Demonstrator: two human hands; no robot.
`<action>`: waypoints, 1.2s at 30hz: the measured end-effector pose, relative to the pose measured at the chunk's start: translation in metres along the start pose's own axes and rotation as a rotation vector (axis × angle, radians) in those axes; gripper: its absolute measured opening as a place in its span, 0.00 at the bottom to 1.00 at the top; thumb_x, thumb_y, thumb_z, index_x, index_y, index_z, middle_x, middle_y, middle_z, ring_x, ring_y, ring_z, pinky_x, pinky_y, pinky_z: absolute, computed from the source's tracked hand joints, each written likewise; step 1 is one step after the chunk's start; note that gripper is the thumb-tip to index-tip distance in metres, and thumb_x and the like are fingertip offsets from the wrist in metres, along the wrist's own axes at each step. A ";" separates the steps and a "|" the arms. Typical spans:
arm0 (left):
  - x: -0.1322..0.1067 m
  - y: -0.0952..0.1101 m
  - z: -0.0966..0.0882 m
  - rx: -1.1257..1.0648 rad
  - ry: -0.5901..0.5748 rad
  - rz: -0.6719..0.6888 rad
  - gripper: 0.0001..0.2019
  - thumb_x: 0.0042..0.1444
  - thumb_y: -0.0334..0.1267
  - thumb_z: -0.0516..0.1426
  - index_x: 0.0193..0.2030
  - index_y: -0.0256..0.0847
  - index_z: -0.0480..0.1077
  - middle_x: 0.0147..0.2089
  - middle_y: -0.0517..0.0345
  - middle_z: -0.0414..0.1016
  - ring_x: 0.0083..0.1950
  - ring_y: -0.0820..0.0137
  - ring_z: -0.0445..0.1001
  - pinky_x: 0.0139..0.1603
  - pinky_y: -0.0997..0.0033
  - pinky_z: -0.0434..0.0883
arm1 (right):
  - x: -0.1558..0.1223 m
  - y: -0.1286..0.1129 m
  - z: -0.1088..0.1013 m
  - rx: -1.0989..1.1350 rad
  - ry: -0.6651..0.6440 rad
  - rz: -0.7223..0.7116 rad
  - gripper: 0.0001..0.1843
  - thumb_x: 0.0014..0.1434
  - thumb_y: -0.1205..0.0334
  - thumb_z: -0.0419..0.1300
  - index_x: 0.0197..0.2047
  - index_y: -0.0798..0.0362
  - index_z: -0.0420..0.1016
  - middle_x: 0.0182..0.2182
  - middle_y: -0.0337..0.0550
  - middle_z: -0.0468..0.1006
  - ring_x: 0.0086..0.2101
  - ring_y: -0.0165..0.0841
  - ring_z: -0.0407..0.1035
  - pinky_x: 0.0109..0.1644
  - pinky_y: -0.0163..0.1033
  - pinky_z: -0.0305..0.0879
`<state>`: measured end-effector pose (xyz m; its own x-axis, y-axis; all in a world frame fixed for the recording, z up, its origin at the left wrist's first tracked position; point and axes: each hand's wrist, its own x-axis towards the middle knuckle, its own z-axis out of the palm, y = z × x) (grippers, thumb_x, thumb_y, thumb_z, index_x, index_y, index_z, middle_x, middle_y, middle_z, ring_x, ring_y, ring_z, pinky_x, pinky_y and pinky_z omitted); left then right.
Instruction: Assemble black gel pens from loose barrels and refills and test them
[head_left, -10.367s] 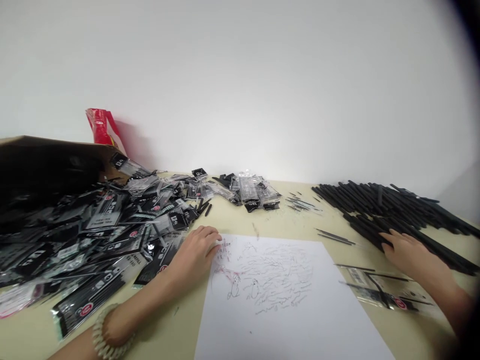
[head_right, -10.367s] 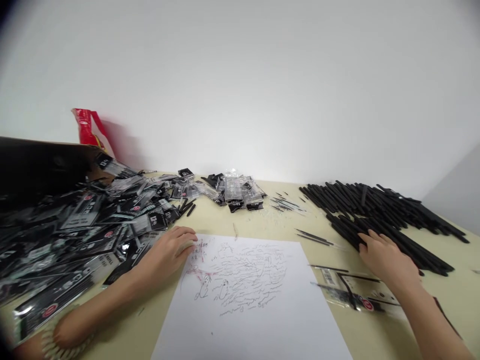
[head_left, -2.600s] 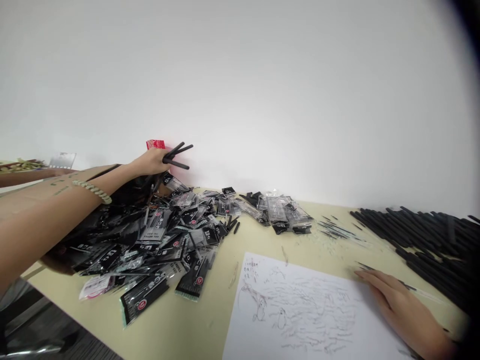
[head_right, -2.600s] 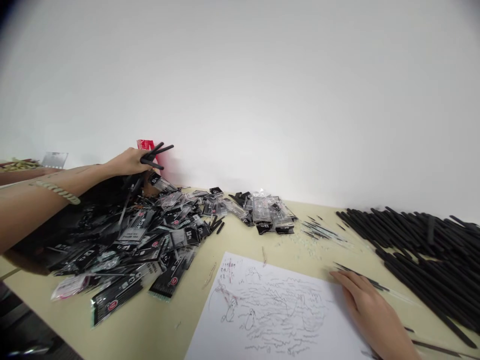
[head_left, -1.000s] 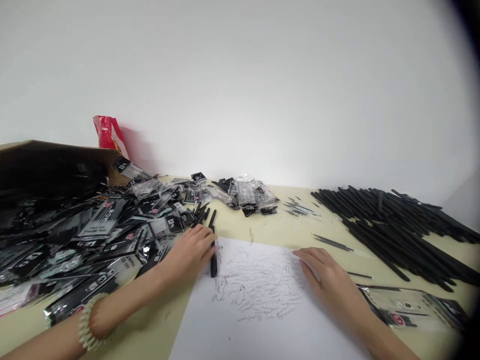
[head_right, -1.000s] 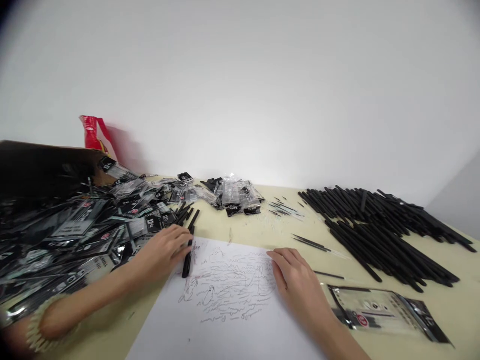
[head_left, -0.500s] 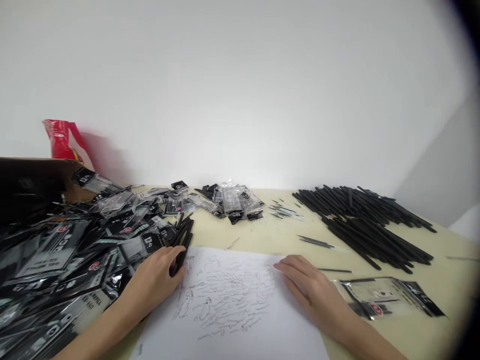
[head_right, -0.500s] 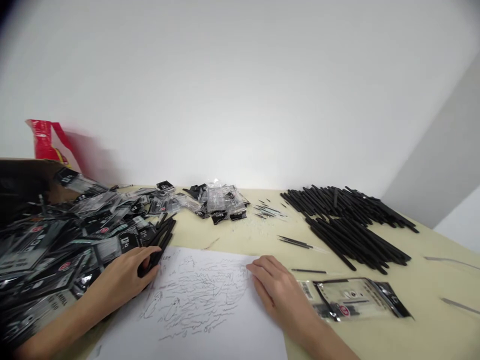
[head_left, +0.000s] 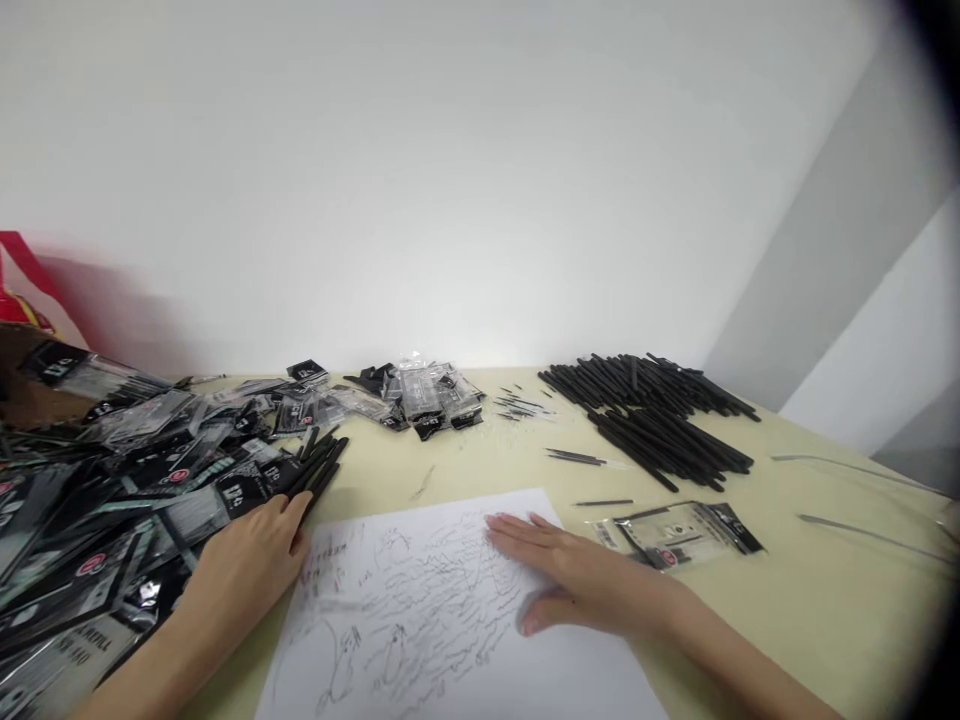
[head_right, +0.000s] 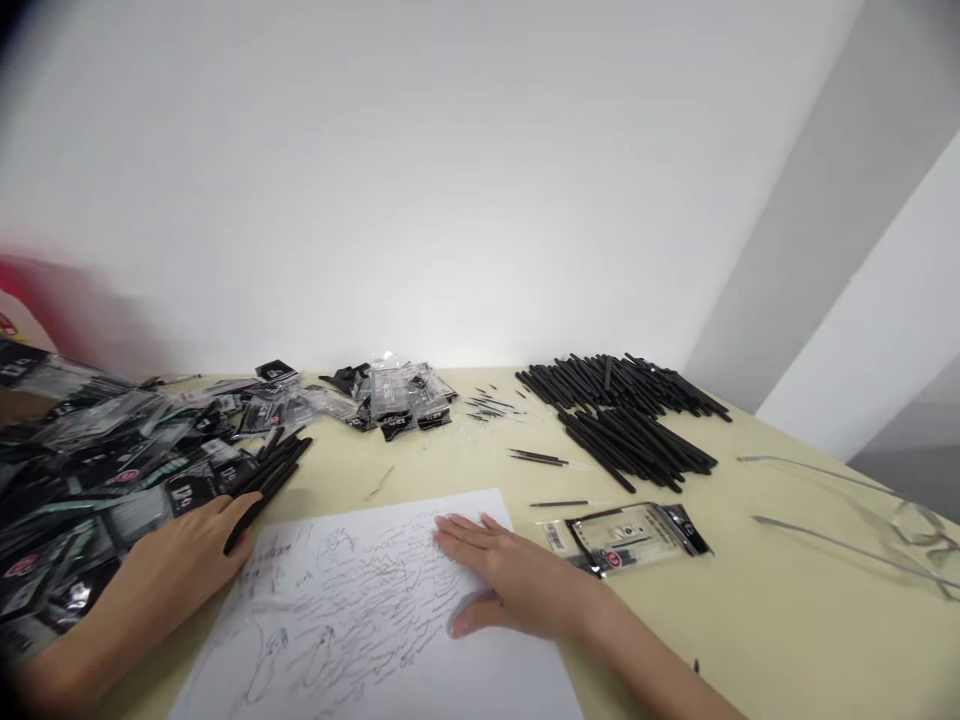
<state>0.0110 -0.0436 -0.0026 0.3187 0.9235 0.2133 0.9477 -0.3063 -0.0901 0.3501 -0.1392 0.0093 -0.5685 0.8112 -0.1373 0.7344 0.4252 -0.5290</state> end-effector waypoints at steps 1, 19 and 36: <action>0.001 -0.001 -0.001 -0.016 0.005 -0.001 0.18 0.55 0.34 0.42 0.47 0.33 0.67 0.40 0.42 0.73 0.37 0.53 0.74 0.34 0.58 0.68 | -0.003 0.002 -0.004 0.028 -0.016 0.011 0.42 0.54 0.42 0.55 0.65 0.50 0.45 0.63 0.41 0.45 0.62 0.39 0.39 0.65 0.45 0.35; 0.000 0.049 -0.012 -0.637 0.291 0.476 0.12 0.61 0.35 0.46 0.48 0.39 0.66 0.42 0.52 0.71 0.42 0.69 0.72 0.42 0.73 0.70 | 0.042 -0.027 0.017 -0.512 0.622 -0.125 0.28 0.62 0.56 0.52 0.62 0.59 0.52 0.56 0.54 0.62 0.56 0.44 0.54 0.56 0.50 0.58; -0.035 0.065 -0.003 -0.727 -0.013 0.521 0.11 0.62 0.38 0.46 0.43 0.45 0.68 0.34 0.61 0.76 0.35 0.72 0.75 0.36 0.80 0.71 | 0.049 -0.033 0.031 -0.597 0.491 -0.318 0.11 0.66 0.61 0.47 0.34 0.54 0.64 0.25 0.37 0.69 0.24 0.29 0.62 0.25 0.35 0.50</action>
<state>0.0614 -0.0966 -0.0128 0.7158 0.6278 0.3058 0.4614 -0.7539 0.4677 0.2864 -0.1259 -0.0063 -0.6572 0.6408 0.3968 0.7180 0.6924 0.0711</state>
